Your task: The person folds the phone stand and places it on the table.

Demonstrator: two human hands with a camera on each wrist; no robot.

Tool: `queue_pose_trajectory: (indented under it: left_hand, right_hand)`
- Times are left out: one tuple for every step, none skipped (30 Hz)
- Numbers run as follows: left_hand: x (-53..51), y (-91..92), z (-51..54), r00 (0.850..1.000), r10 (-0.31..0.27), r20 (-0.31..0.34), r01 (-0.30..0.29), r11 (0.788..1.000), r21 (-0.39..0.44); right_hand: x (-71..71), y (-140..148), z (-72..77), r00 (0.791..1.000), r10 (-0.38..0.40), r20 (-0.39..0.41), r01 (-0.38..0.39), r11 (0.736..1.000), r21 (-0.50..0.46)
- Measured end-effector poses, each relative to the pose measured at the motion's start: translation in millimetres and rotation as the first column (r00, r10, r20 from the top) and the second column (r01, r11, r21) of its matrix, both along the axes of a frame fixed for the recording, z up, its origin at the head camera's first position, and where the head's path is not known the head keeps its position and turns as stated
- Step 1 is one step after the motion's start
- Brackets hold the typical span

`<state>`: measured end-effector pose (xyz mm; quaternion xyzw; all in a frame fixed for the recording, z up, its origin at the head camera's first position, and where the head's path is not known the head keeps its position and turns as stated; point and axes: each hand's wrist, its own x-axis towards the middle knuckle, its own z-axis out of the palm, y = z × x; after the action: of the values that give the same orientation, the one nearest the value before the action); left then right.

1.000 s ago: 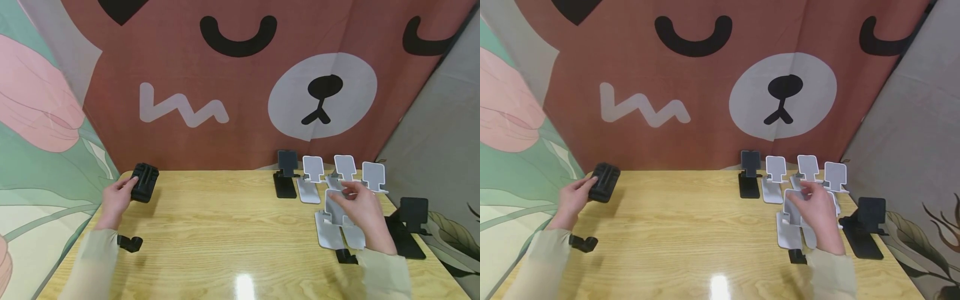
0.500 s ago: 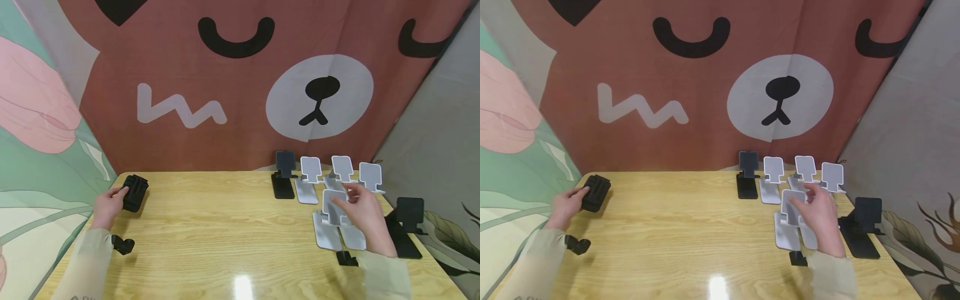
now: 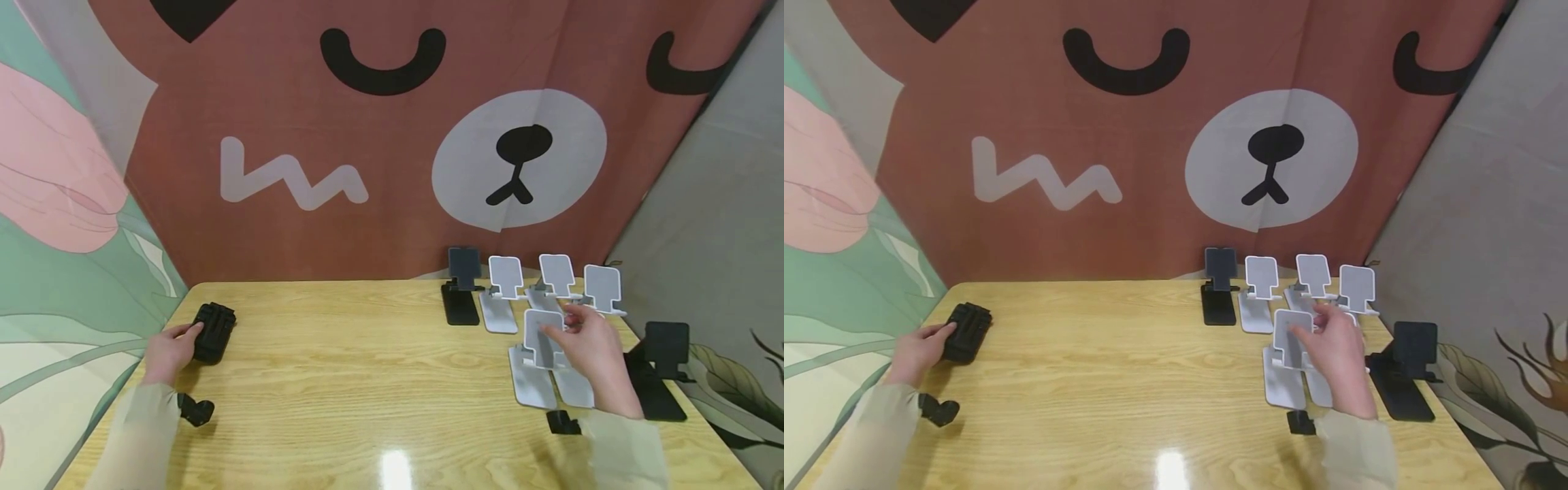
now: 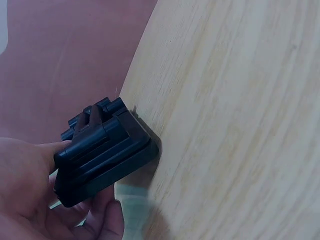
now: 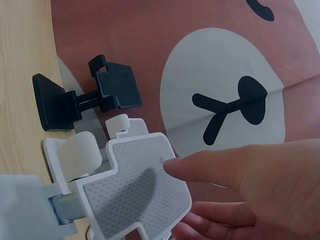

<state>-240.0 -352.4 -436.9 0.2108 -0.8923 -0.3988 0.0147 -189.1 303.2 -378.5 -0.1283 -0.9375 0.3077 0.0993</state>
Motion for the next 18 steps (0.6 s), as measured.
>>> queue_pose_trajectory:
  left_hand:
    - [0.0, -0.1, 0.2, 1.000, 0.002, 0.001, -0.002, 1.000, -0.006]
    - [0.0, 0.0, 0.3, 1.000, 0.005, 0.001, -0.005, 1.000, -0.013]
    - [-0.2, 0.0, 0.3, 1.000, 0.011, 0.003, -0.011, 1.000, -0.020]
    - [-0.4, 0.1, 0.2, 1.000, 0.020, 0.001, -0.020, 0.999, -0.029]
    - [-0.3, -0.2, -0.1, 1.000, 0.026, 0.002, -0.026, 0.999, -0.039]
    - [0.2, 0.3, -0.3, 0.999, 0.037, -0.001, -0.037, 0.998, -0.047]
    - [0.5, 0.5, -0.8, 0.999, 0.050, -0.004, -0.051, 0.997, -0.050]
    - [1.0, 0.6, -1.6, 0.998, 0.065, -0.006, -0.065, 0.996, -0.056]
    - [1.5, 0.6, -2.7, 0.997, 0.081, -0.006, -0.081, 0.995, -0.065]
    - [2.1, 0.6, -3.8, 0.995, 0.096, -0.008, -0.096, 0.993, -0.075]
    - [2.8, 0.6, -5.0, 0.994, 0.110, -0.006, -0.111, 0.991, -0.077]
    - [3.5, 0.7, -6.1, 0.992, 0.126, -0.010, -0.126, 0.989, -0.076]
    - [4.0, 0.3, -7.3, 0.990, 0.137, -0.009, -0.138, 0.987, -0.079]
    - [4.3, -0.1, -8.3, 0.989, 0.146, -0.010, -0.147, 0.985, -0.088]
    - [4.6, -0.6, -9.4, 0.988, 0.153, -0.012, -0.153, 0.984, -0.093]
    - [4.7, -0.8, -10.2, 0.987, 0.159, -0.012, -0.160, 0.983, -0.089]
    - [4.6, -1.2, -10.8, 0.986, 0.164, -0.011, -0.164, 0.982, -0.091]
    - [4.5, -1.7, -11.5, 0.986, 0.167, -0.010, -0.167, 0.981, -0.094]
  right_hand:
    - [-0.1, 0, -0.3, 1.000, 0.003, 0.003, -0.003, 1.000, 0.002]
    - [-0.2, 0, -1.0, 1.000, 0.007, 0.002, -0.007, 1.000, 0.007]
    - [-0.2, -1, -1.5, 1.000, 0.014, 0.000, -0.014, 1.000, 0.014]
    - [-0.3, -1, -1.9, 1.000, 0.019, 0.002, -0.019, 1.000, 0.021]
    - [-0.2, -2, -2.2, 1.000, 0.025, 0.004, -0.025, 0.999, 0.029]
    - [-0.1, -3, -2.5, 1.000, 0.028, 0.004, -0.028, 0.999, 0.034]
    - [0.0, -4, -2.7, 0.999, 0.032, 0.001, -0.032, 0.999, 0.041]
    - [-0.1, -5, -3.1, 0.999, 0.039, -0.005, -0.038, 0.998, 0.049]
    - [-0.1, -7, -3.1, 0.999, 0.047, -0.006, -0.047, 0.998, 0.052]
    - [-0.2, -8, -3.3, 0.998, 0.056, -0.009, -0.055, 0.997, 0.054]
    - [-0.1, -10, -3.6, 0.998, 0.063, -0.010, -0.063, 0.997, 0.051]
    - [-0.2, -11, -3.9, 0.997, 0.073, -0.010, -0.072, 0.996, 0.044]
    - [-0.1, -13, -4.3, 0.997, 0.082, -0.009, -0.081, 0.996, 0.039]
    - [-0.1, -14, -4.6, 0.996, 0.088, -0.004, -0.088, 0.996, 0.029]
    - [0.1, -15, -4.8, 0.996, 0.092, 0.001, -0.092, 0.996, 0.020]
    - [0.2, -15, -5.3, 0.996, 0.093, 0.005, -0.093, 0.996, 0.014]
    - [0.4, -16, -5.5, 0.996, 0.092, 0.010, -0.092, 0.996, 0.006]
    - [0.5, -16, -5.8, 0.996, 0.092, 0.013, -0.092, 0.996, 0.001]
